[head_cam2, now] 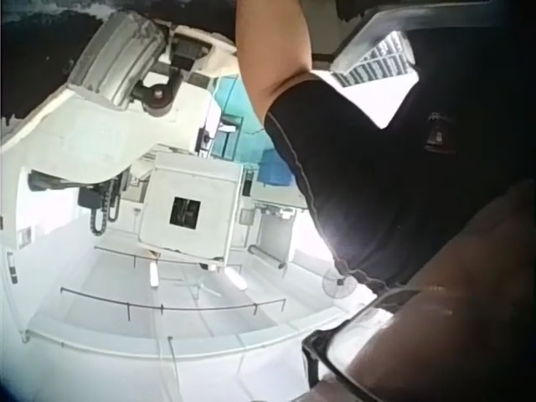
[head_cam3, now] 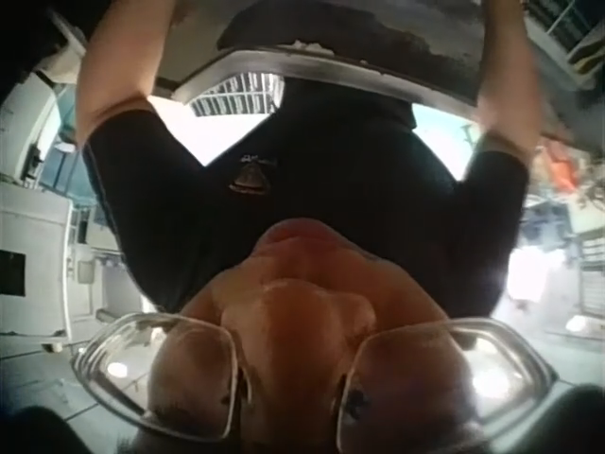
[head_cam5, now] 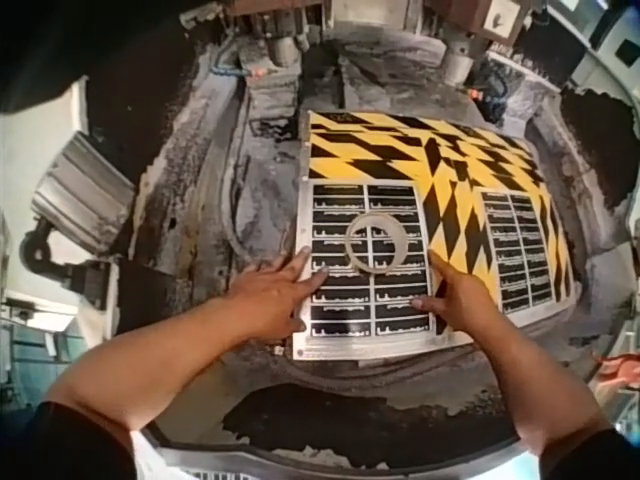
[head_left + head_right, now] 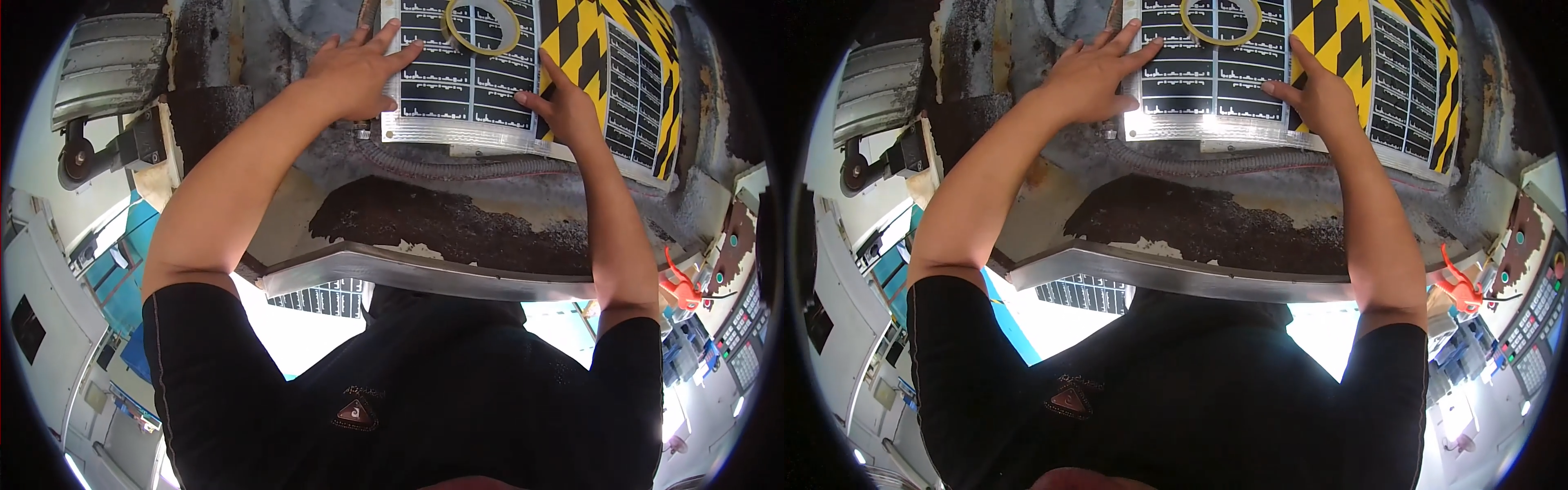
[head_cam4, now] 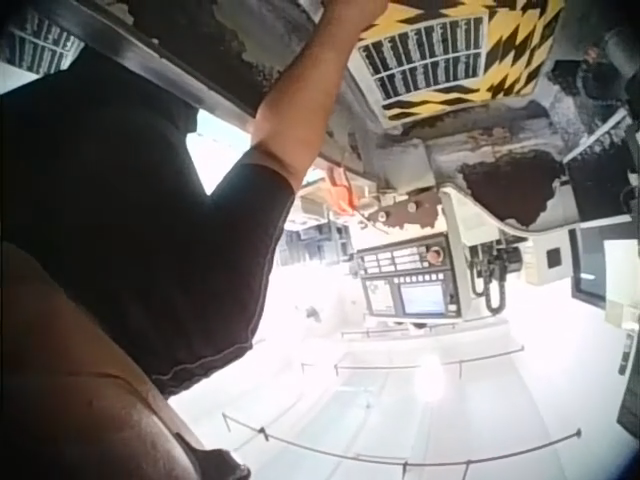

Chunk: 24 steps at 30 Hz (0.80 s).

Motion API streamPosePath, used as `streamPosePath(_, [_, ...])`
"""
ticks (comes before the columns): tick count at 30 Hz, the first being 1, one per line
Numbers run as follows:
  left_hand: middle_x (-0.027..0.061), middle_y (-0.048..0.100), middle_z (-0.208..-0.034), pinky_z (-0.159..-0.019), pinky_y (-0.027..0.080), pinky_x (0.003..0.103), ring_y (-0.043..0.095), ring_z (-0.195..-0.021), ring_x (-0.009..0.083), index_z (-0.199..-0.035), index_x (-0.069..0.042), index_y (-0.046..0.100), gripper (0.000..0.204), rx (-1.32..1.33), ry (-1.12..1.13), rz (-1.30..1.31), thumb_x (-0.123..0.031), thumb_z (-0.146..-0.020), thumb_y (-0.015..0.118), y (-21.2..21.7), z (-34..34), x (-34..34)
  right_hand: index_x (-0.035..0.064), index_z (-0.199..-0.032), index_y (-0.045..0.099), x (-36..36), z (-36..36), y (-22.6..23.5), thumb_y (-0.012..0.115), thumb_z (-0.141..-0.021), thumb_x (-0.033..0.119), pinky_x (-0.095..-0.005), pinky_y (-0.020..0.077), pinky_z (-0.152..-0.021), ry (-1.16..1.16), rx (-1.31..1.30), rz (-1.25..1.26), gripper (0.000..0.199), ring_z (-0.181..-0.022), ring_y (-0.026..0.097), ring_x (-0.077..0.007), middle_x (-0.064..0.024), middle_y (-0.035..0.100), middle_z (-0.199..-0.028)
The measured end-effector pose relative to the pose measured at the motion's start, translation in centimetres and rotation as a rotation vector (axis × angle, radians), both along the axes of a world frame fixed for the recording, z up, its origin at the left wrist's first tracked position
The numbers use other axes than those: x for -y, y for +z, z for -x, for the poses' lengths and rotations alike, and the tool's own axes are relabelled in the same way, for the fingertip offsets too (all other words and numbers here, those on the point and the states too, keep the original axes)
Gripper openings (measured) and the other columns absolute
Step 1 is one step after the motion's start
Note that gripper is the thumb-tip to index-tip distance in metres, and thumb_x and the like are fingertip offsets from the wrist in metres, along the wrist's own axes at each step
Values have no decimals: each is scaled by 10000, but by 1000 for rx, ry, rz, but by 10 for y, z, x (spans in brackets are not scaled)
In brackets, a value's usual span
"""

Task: Operating an industrial CNC machine by inputting commands on a control panel and loading/unloading flat components.

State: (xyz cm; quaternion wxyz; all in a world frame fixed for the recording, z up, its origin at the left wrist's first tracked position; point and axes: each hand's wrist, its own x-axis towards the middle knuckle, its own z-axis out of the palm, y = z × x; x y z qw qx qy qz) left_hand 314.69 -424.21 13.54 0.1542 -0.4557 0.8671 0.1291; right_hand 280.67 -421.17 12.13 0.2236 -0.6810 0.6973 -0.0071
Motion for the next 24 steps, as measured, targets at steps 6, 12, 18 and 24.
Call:
streamPosePath(6, [68,162,-1699,-1194,283,591,247,-1536,323,-1598,-391,258,903,29,-4,-7,-392,-856,773,4,3,3,196,-1548,423,2,2,-1,806,-812,497,-396,551,-824,-3,9,0,883,-934,726,-360,-220,736,-976])
streamPosePath(12, [80,158,-1700,-1198,270,587,251,-1534,332,-1603,-366,257,926,23,-7,-23,-408,-841,782,6,3,5,193,-1547,424,5,1,3,813,-808,489,-398,546,-846,-16,-7,-26,886,-974,721,-364,-228,731,-1020])
streamPosePath(18, [129,162,-1694,-1212,235,565,233,-1535,363,-1606,-282,273,990,-25,-15,-11,-430,-791,816,14,7,2,192,-1547,418,3,4,-1,826,-801,467,-407,541,-858,-8,57,21,894,-999,709,-392,-248,721,-1035])
streamPosePath(24, [121,152,-1696,-1216,235,558,203,-1543,366,-1605,-250,274,1004,1,11,-110,-407,-785,831,27,11,3,185,-1542,425,3,-2,11,842,-775,471,-423,545,-818,-32,51,-13,919,-957,704,-409,-256,714,-993])
